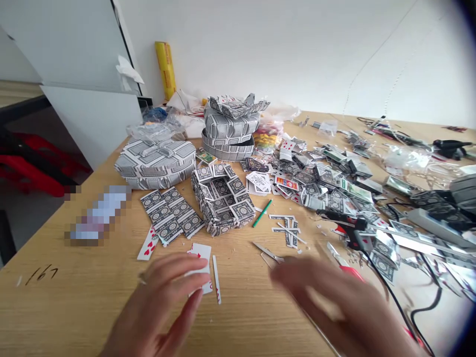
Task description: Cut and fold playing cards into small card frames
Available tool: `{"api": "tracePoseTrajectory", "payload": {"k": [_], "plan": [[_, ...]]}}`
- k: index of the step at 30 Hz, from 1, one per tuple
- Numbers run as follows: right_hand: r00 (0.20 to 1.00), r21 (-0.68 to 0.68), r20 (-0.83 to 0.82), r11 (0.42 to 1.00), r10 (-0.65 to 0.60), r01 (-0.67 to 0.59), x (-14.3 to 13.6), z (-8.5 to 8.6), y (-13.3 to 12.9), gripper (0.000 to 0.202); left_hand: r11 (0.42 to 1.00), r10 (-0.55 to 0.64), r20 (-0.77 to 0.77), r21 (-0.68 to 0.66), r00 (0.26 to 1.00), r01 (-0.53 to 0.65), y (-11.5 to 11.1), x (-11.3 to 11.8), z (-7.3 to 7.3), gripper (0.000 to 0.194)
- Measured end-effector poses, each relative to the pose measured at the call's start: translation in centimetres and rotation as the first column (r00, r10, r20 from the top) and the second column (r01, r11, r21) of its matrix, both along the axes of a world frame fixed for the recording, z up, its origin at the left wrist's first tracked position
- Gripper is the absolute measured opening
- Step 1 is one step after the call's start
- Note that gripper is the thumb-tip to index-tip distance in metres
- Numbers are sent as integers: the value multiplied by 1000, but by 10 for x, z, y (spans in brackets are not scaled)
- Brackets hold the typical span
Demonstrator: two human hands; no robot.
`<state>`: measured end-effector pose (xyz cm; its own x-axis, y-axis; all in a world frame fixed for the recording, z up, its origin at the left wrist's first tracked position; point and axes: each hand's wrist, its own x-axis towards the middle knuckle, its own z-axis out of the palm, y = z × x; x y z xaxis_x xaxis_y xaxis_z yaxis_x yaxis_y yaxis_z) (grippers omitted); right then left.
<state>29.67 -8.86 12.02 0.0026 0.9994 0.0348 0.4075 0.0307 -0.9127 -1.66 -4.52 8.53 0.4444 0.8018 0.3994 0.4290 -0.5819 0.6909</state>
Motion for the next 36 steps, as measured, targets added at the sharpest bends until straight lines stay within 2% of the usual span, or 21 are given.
{"api": "tracePoseTrajectory", "payload": {"k": [1,2,3,5,7,9,13,17,21,25,30,33,35,36], "plan": [[996,22,81,999,21,-23,6,-8,27,16,985,-75,-100,149,992,90,-1,8,-4,41],[943,105,333,993,21,-60,13,-18,55,22,952,-75,-165,281,983,120,-2,14,-11,39],[830,168,555,984,-53,-50,22,-29,83,28,931,-51,-254,338,966,138,-4,18,-20,36],[533,162,842,981,-82,-105,41,-52,133,37,903,64,-333,420,941,87,-8,21,-42,30],[466,150,881,983,-83,-109,56,-71,166,43,882,145,-390,467,909,59,-10,18,-63,33],[421,142,903,983,-80,-116,65,-83,182,39,874,159,-462,477,872,94,-12,14,-79,39],[344,111,937,983,-56,-143,70,-91,181,27,864,155,-500,487,852,128,-12,10,-93,39],[278,102,960,977,-46,-190,69,-87,175,29,880,154,-467,465,871,94,-11,10,-99,35],[227,115,972,967,-62,-228,67,-84,173,39,897,139,-480,431,866,95,-8,9,-101,35],[194,188,970,960,-148,-209,69,-85,173,39,891,142,-497,441,856,109,-6,8,-98,35],[191,255,958,943,-215,-215,70,-85,176,27,900,113,-506,417,855,128,-6,8,-96,36],[207,317,939,926,-276,-206,70,-79,174,27,909,107,-501,400,859,120,-7,9,-94,35],[235,432,891,885,-388,-173,71,-70,166,27,914,106,-495,390,862,112,-7,9,-92,34],[259,517,844,842,-470,-157,70,-63,160,26,918,106,-493,382,864,105,-6,9,-91,34]]}}
